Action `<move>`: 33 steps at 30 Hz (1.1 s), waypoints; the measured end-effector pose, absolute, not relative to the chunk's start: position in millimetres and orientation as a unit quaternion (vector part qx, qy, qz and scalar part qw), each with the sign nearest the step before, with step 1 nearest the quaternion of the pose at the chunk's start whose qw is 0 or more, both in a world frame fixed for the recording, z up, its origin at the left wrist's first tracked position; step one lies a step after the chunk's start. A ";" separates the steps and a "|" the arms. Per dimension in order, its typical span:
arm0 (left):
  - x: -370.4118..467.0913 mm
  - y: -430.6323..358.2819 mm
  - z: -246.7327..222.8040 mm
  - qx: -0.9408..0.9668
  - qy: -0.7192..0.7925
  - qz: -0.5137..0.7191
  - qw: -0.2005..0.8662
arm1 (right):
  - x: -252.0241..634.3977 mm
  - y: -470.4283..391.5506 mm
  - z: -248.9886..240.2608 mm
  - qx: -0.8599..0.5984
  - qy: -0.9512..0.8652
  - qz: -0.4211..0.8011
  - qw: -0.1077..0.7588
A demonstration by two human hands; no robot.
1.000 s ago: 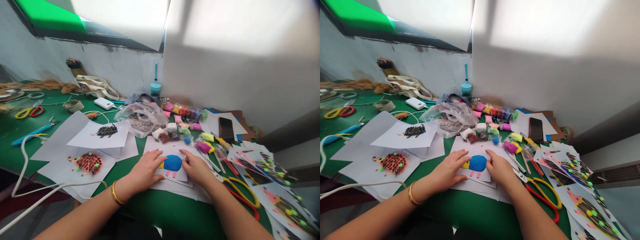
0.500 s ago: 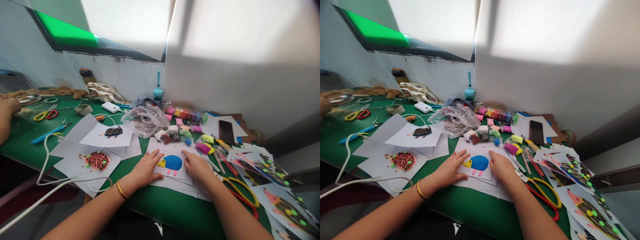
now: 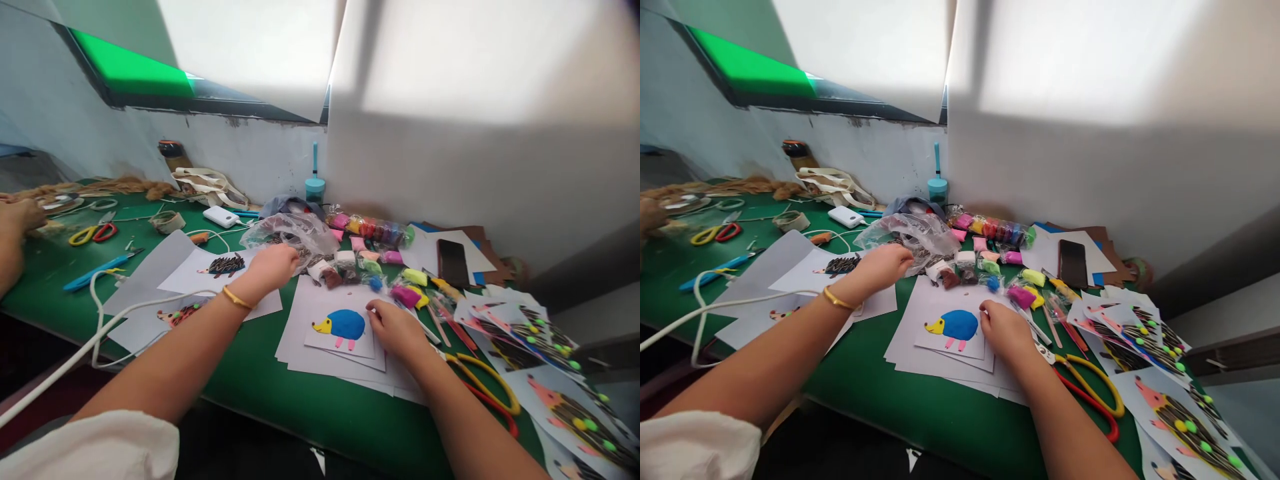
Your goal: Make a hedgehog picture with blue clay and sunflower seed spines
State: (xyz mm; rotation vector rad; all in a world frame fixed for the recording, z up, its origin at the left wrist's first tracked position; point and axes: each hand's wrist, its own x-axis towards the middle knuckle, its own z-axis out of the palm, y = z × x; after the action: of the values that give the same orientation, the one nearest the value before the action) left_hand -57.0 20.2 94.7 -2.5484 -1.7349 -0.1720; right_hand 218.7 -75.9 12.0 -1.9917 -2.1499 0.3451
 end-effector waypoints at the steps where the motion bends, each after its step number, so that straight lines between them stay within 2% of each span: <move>1: -56.2 31.8 93.8 -0.828 -0.559 -0.029 0.017 | 218.5 -76.0 12.2 -0.671 -0.726 0.118 0.096; 8: -42.6 70.9 62.0 -0.840 -0.541 0.029 0.038 | 217.7 -77.3 14.8 -0.668 -0.728 0.121 0.096; 13: -40.0 73.7 58.6 -0.833 -0.545 -0.019 0.091 | 217.1 -76.4 15.4 -0.667 -0.727 0.128 0.095; 16: -36.7 62.4 55.9 -0.889 -0.445 -0.051 0.096 | 216.9 -76.3 15.1 -0.666 -0.727 0.131 0.099; 19: -33.4 48.5 49.0 -0.932 -0.357 -0.010 0.061 | 216.9 -77.1 14.7 -0.667 -0.727 0.130 0.099; 23: -28.6 39.1 41.3 -0.917 -0.394 -0.013 0.069 | 216.8 -78.0 14.1 -0.667 -0.727 0.131 0.097; 29: -6.7 43.1 38.6 -0.881 -0.464 -0.078 0.045 | 216.8 -77.8 12.8 -0.661 -0.731 0.134 0.105; 33: 8.9 47.1 39.1 -0.871 -0.485 -0.076 0.014 | 217.2 -77.6 13.2 -0.664 -0.727 0.139 0.107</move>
State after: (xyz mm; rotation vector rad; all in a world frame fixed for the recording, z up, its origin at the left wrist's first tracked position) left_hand 8.9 47.1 39.1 -2.7122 -1.5098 -0.2373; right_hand 217.2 -77.6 13.2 -1.9547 -2.1409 0.4101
